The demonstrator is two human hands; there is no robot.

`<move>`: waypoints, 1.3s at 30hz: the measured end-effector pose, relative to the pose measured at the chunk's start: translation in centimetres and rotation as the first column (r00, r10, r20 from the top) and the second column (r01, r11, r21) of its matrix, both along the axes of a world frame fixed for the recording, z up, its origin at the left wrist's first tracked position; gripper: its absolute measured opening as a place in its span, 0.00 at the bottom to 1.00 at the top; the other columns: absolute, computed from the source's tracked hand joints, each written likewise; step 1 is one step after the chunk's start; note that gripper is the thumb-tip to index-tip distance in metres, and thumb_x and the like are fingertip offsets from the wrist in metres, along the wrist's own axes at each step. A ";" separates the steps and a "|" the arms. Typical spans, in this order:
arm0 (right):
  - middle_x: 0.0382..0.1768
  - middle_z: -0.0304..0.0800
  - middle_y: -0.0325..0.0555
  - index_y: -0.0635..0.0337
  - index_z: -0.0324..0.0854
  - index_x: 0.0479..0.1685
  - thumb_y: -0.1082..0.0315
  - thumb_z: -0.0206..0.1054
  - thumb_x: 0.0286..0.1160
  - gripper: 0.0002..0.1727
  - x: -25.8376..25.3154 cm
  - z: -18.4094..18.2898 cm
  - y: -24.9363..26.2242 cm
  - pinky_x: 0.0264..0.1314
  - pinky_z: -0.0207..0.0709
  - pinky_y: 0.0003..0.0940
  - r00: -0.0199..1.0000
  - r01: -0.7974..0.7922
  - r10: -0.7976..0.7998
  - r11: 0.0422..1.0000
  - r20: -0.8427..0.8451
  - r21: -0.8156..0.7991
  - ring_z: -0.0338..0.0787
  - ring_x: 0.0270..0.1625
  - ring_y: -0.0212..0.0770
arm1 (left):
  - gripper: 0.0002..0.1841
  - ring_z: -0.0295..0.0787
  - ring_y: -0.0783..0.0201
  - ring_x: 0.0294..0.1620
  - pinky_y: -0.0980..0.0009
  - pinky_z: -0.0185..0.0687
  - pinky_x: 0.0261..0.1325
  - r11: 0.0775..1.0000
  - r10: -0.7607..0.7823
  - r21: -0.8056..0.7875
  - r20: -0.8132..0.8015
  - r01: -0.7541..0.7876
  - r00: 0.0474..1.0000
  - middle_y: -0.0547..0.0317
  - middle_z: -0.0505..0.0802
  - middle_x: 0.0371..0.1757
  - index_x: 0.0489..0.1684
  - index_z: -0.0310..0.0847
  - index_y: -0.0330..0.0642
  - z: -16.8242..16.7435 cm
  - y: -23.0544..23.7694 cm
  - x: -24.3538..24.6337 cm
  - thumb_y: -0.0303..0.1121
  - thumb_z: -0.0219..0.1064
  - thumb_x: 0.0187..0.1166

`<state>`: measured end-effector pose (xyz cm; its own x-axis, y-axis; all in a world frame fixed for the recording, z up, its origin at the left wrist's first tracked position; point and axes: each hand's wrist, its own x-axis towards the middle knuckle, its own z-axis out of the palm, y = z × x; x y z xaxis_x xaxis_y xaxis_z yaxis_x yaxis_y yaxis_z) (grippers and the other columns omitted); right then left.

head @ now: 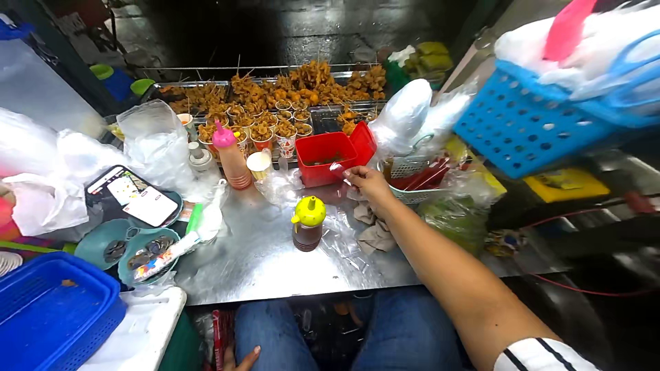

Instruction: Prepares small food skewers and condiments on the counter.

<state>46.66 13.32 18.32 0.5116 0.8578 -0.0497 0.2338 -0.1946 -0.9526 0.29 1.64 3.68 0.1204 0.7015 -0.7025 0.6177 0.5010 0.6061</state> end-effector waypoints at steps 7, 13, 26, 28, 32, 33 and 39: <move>0.38 0.90 0.40 0.62 0.83 0.56 0.68 0.64 0.87 0.09 -1.0 3.9 -2.4 0.27 0.76 0.20 0.981 0.019 0.039 0.955 -0.188 0.298 0.81 0.26 0.26 | 0.32 0.79 0.42 0.76 0.44 0.70 0.80 0.813 -0.257 0.560 0.097 0.161 0.961 0.35 0.85 0.71 0.76 0.75 0.29 5.6 3.3 4.9 0.41 0.72 0.77; 0.35 0.91 0.38 0.67 0.85 0.49 0.74 0.65 0.81 0.07 -5.6 4.3 -7.6 0.42 0.86 0.26 0.947 -0.191 0.280 0.886 -0.159 0.423 0.89 0.34 0.28 | 0.28 0.91 0.67 0.58 0.68 0.87 0.59 0.749 -0.474 0.655 0.423 0.101 0.772 0.51 0.91 0.63 0.78 0.73 0.30 13.3 3.8 14.5 0.40 0.63 0.84; 0.59 0.86 0.61 0.72 0.76 0.72 0.61 0.56 0.93 0.22 -2.4 1.7 -4.6 0.52 0.86 0.37 0.996 0.022 -0.031 0.995 -0.088 -0.093 0.91 0.47 0.43 | 0.06 0.92 0.76 0.43 0.78 0.89 0.53 0.564 -0.227 0.486 0.869 -0.668 0.441 0.66 0.95 0.39 0.37 0.90 0.36 14.9 4.2 22.4 0.17 0.68 0.75; 0.59 0.85 0.64 0.74 0.71 0.75 0.62 0.56 0.93 0.24 -0.2 1.2 -1.3 0.52 0.85 0.36 0.974 0.151 -0.168 0.981 -0.152 -0.119 0.91 0.46 0.44 | 0.07 0.91 0.79 0.41 0.80 0.88 0.50 0.505 -0.310 0.537 0.844 -0.676 0.439 0.73 0.94 0.37 0.36 0.88 0.43 15.5 4.8 21.5 0.19 0.67 0.77; 0.48 0.87 0.61 0.72 0.70 0.76 0.60 0.61 0.90 0.26 1.8 0.7 3.0 0.41 0.87 0.34 0.943 0.296 -0.305 0.951 -0.132 -0.086 0.91 0.35 0.41 | 0.08 0.88 0.83 0.43 0.81 0.84 0.53 0.383 -0.381 0.629 0.774 -0.676 0.505 0.82 0.92 0.37 0.37 0.90 0.58 15.8 6.4 18.2 0.36 0.65 0.86; 0.46 0.87 0.60 0.71 0.72 0.74 0.59 0.61 0.90 0.25 1.9 0.8 3.6 0.40 0.86 0.35 0.941 0.312 -0.320 0.946 -0.106 -0.088 0.90 0.34 0.41 | 0.10 0.88 0.83 0.42 0.80 0.84 0.54 0.376 -0.362 0.620 0.783 -0.689 0.506 0.84 0.92 0.35 0.35 0.88 0.63 15.8 6.7 17.3 0.39 0.62 0.88; 0.57 0.88 0.71 0.70 0.86 0.63 0.59 0.61 0.89 0.21 2.1 2.8 3.8 0.69 0.75 0.63 0.858 0.369 -0.372 0.926 0.354 0.079 0.88 0.60 0.65 | 0.08 0.95 0.72 0.43 0.71 0.92 0.56 0.399 -0.276 0.578 0.816 -0.712 0.508 0.74 0.97 0.38 0.38 0.94 0.59 15.7 7.2 12.5 0.37 0.67 0.84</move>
<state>48.81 17.11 21.16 0.7734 0.6008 0.2021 0.4687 -0.3274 -0.8204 12.81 8.85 19.35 -0.0980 0.8610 0.4990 -0.3371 -0.5005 0.7974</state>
